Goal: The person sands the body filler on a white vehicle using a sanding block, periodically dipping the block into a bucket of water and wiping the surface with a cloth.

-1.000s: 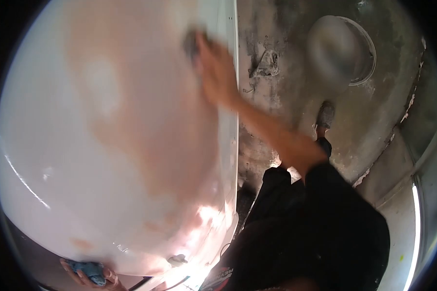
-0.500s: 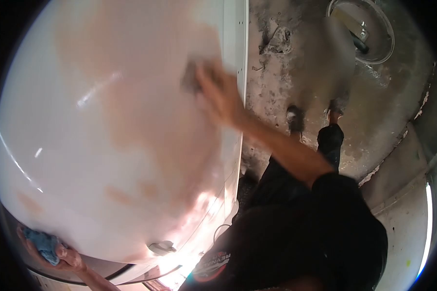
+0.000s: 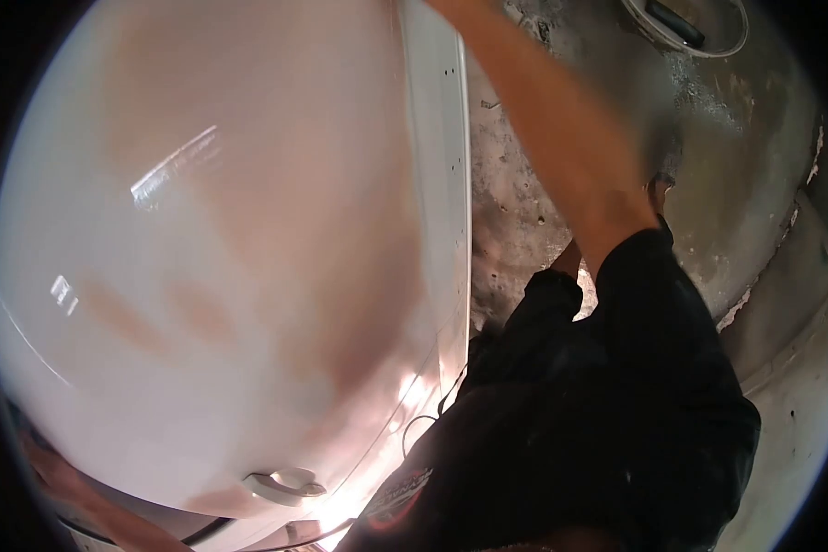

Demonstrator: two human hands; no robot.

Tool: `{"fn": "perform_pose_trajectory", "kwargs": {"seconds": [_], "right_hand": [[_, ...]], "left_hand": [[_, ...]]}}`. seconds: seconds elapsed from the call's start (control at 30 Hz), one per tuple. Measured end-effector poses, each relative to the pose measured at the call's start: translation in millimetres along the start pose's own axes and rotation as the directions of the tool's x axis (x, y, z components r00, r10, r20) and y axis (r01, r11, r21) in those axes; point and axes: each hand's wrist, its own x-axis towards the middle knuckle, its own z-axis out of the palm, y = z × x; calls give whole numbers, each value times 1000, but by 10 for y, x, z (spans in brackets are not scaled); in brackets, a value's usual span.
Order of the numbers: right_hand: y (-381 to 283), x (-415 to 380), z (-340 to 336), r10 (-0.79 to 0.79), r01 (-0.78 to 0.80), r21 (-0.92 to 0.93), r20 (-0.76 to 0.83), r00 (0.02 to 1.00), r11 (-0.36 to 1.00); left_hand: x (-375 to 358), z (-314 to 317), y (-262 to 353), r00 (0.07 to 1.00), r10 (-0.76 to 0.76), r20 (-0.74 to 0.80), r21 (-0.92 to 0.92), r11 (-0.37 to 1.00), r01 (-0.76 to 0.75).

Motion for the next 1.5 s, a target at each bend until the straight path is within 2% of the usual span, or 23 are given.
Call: {"fn": "perform_pose_trajectory", "kwargs": {"seconds": [0.03, 0.07, 0.1, 0.13, 0.17, 0.2, 0.23, 0.27, 0.37, 0.57, 0.73, 0.77, 0.83, 0.9, 0.93, 0.97, 1.03, 1.1, 1.2, 1.33, 1.4, 1.43, 1.5], "right_hand": [[-206, -271, -73, 91, -93, 26, 60, 994, 995], [4, -842, 94, -210, 206, 83, 40, 977, 975], [-364, -1369, -102, 207, -351, 384, 368, 906, 854], [-747, -1893, -303, 565, -817, 405, 590, 576, 410], [-509, -2749, -36, 411, -663, 543, 523, 747, 515], [-572, -3284, -217, 470, -853, 350, 721, 509, 388], [-390, -3878, -249, 182, -377, 331, 494, 850, 865], [-234, -4278, -230, -287, 260, 125, 309, 907, 957], [1, -3711, 13, -176, 112, 198, 341, 923, 974], [160, -1404, 93, -431, 434, -4, -116, 895, 901], [-15, -2269, -7, -352, 352, -25, 12, 936, 935], [-160, -2865, 22, -113, 46, 275, 235, 965, 960], [-552, -3947, 35, 404, -721, 528, 600, 691, 449], [-516, -4589, -131, 61, -263, 482, 393, 917, 836], [-513, -4517, -285, -339, 309, 151, 265, 902, 939], [-366, -4280, -225, -414, 381, 166, 273, 869, 910], [-347, -3153, 10, 183, -392, 281, 559, 809, 876], [-151, -1917, 223, -345, 346, 45, -26, 938, 937], [-383, -637, 49, -169, 170, 90, -18, 985, 981], [-505, -1803, 182, -246, 237, 125, 57, 968, 963], [-1021, -2751, 41, 277, -499, 392, 499, 821, 772], [-961, -2956, -1, -43, -84, 330, 361, 932, 940], [-640, -3149, -22, -717, 726, 36, 197, 668, 687]], "left_hand": [[-6, 25, 18, 1000, 10, 4, -9, 1000, -10], [-9, 46, 25, 1000, 18, 5, -17, 1000, -18], [-6, 53, 49, 1000, 22, 9, -26, 999, -22], [18, 92, 68, 999, 33, 20, -32, 999, -32], [39, 129, 99, 999, 44, 33, -47, 998, -42], [65, 164, 114, 998, 47, 46, -62, 997, -44], [99, 203, 124, 998, 51, 40, -71, 996, -48], [110, 234, 134, 998, 54, 42, -88, 995, -50], [163, 282, 108, 997, 59, 52, -133, 990, -52], [215, 383, 75, 996, 57, 67, -205, 978, -42], [264, 400, 85, 996, 58, 64, -261, 965, -39], [291, 345, 75, 997, 56, 43, -268, 962, -43], [261, 122, 39, 998, 59, -36, -318, 946, -68], [197, 58, -4, 998, 55, -41, -415, 907, -67], [175, 79, -3, 997, 61, -40, -429, 900, -72], [148, 127, 40, 997, 3, -76, -336, 942, -29], [90, 176, 162, 986, -79, -148, -164, 985, 54], [86, 163, 35, 979, -85, -186, -22, 996, 82], [97, 180, -26, 978, -99, -182, 10, 995, 103], [80, 156, -14, 978, -89, -189, 10, 996, 93], [85, 184, -15, 979, -90, -184, -36, 996, 85], [91, 193, -29, 980, -88, -178, -55, 995, 79], [107, 181, -102, 984, -43, -174, -1, 999, 43]]}}
